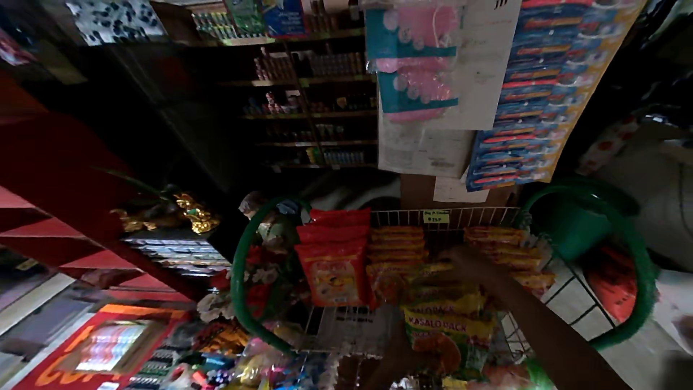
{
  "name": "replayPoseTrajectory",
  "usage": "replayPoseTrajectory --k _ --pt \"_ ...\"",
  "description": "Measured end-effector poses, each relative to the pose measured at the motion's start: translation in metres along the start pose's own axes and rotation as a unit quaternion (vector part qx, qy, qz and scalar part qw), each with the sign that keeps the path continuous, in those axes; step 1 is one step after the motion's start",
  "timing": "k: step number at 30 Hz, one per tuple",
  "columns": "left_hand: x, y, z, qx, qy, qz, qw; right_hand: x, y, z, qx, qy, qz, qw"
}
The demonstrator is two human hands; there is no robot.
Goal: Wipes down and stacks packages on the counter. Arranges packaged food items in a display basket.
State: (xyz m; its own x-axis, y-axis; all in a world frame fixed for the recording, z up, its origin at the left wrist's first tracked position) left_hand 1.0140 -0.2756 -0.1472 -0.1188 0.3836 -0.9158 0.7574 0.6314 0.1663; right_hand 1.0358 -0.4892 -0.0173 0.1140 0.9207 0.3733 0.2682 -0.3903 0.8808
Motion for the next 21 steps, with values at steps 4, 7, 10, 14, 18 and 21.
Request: replayPoseTrajectory --k 4,7,10,14,18,21 --pt "-0.001 0.000 0.001 0.001 -0.042 -0.031 0.999 0.007 0.059 -0.038 -0.088 -0.059 -0.019 0.994" --pt "-0.002 0.000 0.001 -0.005 -0.049 -0.027 0.998 0.005 0.090 -0.042 -0.111 -0.113 -0.037 0.987" --pt "-0.005 -0.001 -0.003 -0.013 -0.037 -0.028 0.999 0.003 0.094 -0.015 -0.095 -0.121 -0.064 0.986" --pt "0.002 0.000 0.000 -0.017 -0.030 -0.039 0.999 -0.006 0.082 0.029 -0.061 -0.111 -0.064 0.990" --pt "0.009 0.000 0.002 -0.022 -0.050 -0.056 0.997 -0.021 0.070 0.053 -0.075 -0.067 -0.020 0.995" --pt "0.010 0.000 0.002 -0.022 -0.056 -0.068 0.996 -0.033 0.061 0.065 -0.077 -0.062 -0.007 0.995"
Point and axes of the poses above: each hand's wrist, its own z-axis towards the middle knuckle, its own y-axis out of the back of the hand, x = y × z, the point moved 7 cm from there along z, towards the middle knuckle, and after that the axes turned 2 degrees about y, right-handed, at the moved point
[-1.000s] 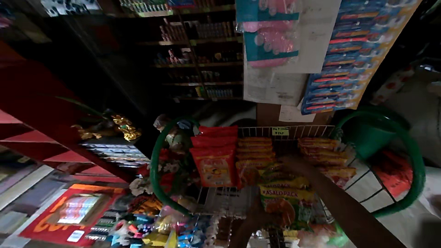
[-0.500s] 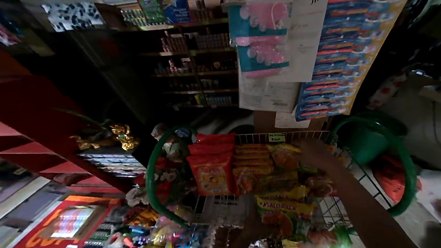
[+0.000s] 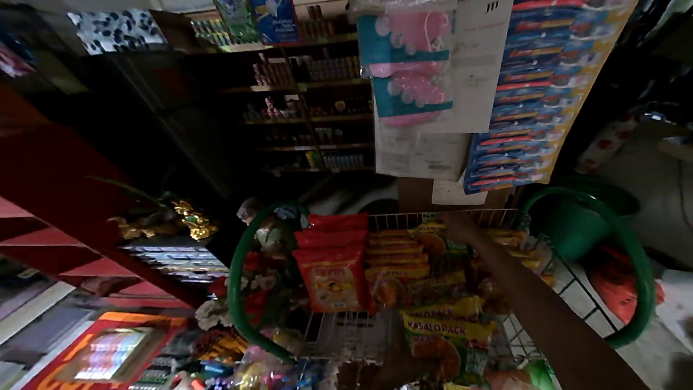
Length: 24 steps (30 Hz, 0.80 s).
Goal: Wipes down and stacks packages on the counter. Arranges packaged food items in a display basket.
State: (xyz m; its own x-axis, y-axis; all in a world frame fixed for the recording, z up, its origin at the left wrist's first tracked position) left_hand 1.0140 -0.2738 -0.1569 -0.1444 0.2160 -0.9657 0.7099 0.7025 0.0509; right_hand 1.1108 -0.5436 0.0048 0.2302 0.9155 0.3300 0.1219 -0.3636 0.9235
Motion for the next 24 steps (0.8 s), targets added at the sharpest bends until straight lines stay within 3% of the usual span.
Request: replayPoseTrajectory --k 7,12,20,24 --pt "-0.001 0.000 0.000 0.012 -0.002 -0.010 1.000 -0.028 -0.031 0.007 0.006 0.022 0.020 1.000" --pt "-0.007 -0.001 -0.001 0.010 -0.007 -0.018 1.000 -0.058 -0.057 0.001 0.007 -0.010 0.024 1.000" --pt "-0.004 0.000 -0.003 0.009 0.012 0.007 1.000 -0.052 -0.053 -0.001 -0.060 -0.014 -0.008 0.998" --pt "-0.010 0.000 -0.005 0.006 0.010 0.012 1.000 -0.019 -0.038 -0.020 -0.093 -0.004 -0.022 0.995"
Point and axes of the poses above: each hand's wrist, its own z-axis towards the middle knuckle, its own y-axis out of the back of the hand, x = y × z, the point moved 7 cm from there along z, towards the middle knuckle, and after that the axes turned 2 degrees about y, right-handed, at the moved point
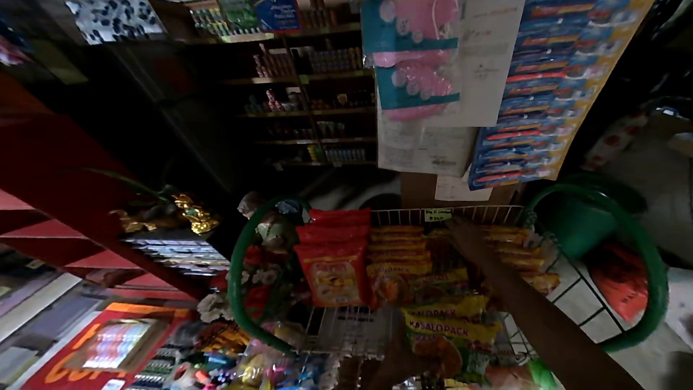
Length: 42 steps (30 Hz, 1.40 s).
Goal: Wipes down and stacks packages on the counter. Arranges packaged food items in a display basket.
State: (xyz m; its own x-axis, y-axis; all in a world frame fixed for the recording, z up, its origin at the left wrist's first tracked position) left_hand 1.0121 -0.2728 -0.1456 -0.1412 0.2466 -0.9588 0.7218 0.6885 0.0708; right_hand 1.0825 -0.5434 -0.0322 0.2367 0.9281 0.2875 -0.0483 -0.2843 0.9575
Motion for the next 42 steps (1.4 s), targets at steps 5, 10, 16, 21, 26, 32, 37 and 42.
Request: replayPoseTrajectory --k 5,10,16,21,26,32,37,42 --pt "0.010 0.003 0.002 -0.009 0.033 0.037 0.999 0.026 -0.039 -0.037 0.228 0.042 0.018 0.973" --pt "0.009 0.002 0.005 0.011 0.003 0.027 1.000 0.022 -0.082 -0.046 0.279 0.065 0.017 0.958" --pt "0.031 0.013 -0.001 0.005 0.067 0.071 0.995 0.044 -0.029 -0.068 0.234 0.086 -0.012 0.968" --pt "0.017 0.004 0.003 -0.012 0.024 0.061 0.998 0.057 0.081 -0.084 0.112 -0.004 -0.045 0.993" --pt "0.019 0.004 0.005 -0.013 0.024 0.046 0.999 0.051 0.086 -0.047 0.141 -0.025 -0.131 0.981" --pt "0.015 0.003 0.005 -0.005 0.015 0.042 0.999 0.054 0.034 0.001 0.193 0.013 -0.149 0.970" --pt "0.003 0.001 0.001 0.000 -0.005 0.008 1.000 0.034 0.007 0.018 0.194 0.019 -0.095 0.976" --pt "0.002 0.000 0.003 0.006 0.004 -0.002 1.000 -0.001 -0.021 0.012 0.164 0.045 -0.061 0.984"
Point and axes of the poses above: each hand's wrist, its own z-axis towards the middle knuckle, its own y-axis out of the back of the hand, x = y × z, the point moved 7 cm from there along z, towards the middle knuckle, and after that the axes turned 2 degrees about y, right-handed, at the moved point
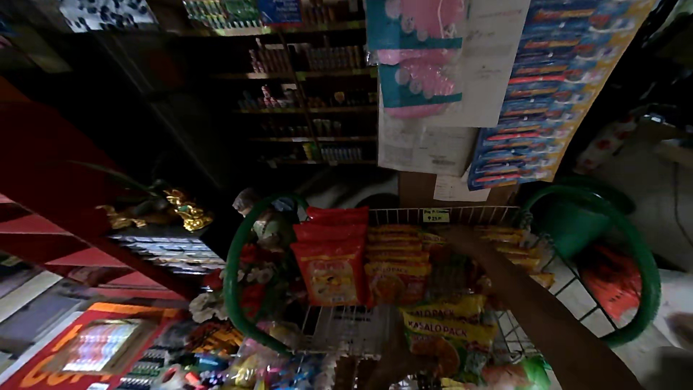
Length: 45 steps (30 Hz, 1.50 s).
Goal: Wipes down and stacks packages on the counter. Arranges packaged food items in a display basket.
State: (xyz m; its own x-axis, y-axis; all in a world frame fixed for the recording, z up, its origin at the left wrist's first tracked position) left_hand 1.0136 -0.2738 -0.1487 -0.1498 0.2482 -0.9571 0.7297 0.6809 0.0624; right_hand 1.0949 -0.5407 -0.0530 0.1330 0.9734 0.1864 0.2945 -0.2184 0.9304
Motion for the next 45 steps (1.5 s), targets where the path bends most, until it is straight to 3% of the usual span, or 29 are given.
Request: replayPoseTrajectory --k 6,10,11,14,16,19,22,26,31,38,45 --pt "0.004 -0.001 0.000 0.007 0.005 -0.006 1.000 -0.002 -0.012 -0.002 -0.066 -0.008 -0.028 0.997" --pt "0.007 0.001 0.002 0.004 0.014 -0.005 1.000 0.025 0.019 -0.033 -0.140 -0.004 0.060 0.988" --pt "0.006 0.001 0.002 0.005 0.013 -0.001 1.000 0.033 0.022 -0.048 -0.127 0.009 0.099 0.987" --pt "-0.002 -0.001 -0.003 0.005 -0.003 -0.003 1.000 0.058 -0.002 -0.090 0.055 0.051 0.206 0.976" --pt "-0.007 -0.003 -0.007 0.003 -0.009 -0.010 1.000 0.059 -0.026 -0.102 0.121 0.068 0.233 0.962" --pt "-0.024 -0.004 -0.006 -0.005 -0.047 0.019 0.999 0.058 -0.024 -0.115 0.099 0.082 0.231 0.964" --pt "-0.039 -0.001 -0.004 -0.030 -0.062 0.088 0.994 0.059 -0.004 -0.128 0.057 0.045 0.223 0.972" --pt "-0.051 0.000 0.021 -0.067 -0.125 0.149 0.979 0.049 0.004 -0.113 0.008 0.040 0.212 0.976" --pt "-0.031 -0.011 0.043 -0.052 -0.080 0.160 0.982 0.036 -0.018 -0.099 0.025 -0.011 0.163 0.986" --pt "-0.014 -0.012 0.047 0.004 -0.056 0.129 0.990 0.029 -0.047 -0.091 0.042 -0.004 0.208 0.977" --pt "-0.019 -0.015 0.020 -0.101 -0.142 0.118 0.978 0.049 -0.062 -0.083 0.077 0.002 0.061 0.995"
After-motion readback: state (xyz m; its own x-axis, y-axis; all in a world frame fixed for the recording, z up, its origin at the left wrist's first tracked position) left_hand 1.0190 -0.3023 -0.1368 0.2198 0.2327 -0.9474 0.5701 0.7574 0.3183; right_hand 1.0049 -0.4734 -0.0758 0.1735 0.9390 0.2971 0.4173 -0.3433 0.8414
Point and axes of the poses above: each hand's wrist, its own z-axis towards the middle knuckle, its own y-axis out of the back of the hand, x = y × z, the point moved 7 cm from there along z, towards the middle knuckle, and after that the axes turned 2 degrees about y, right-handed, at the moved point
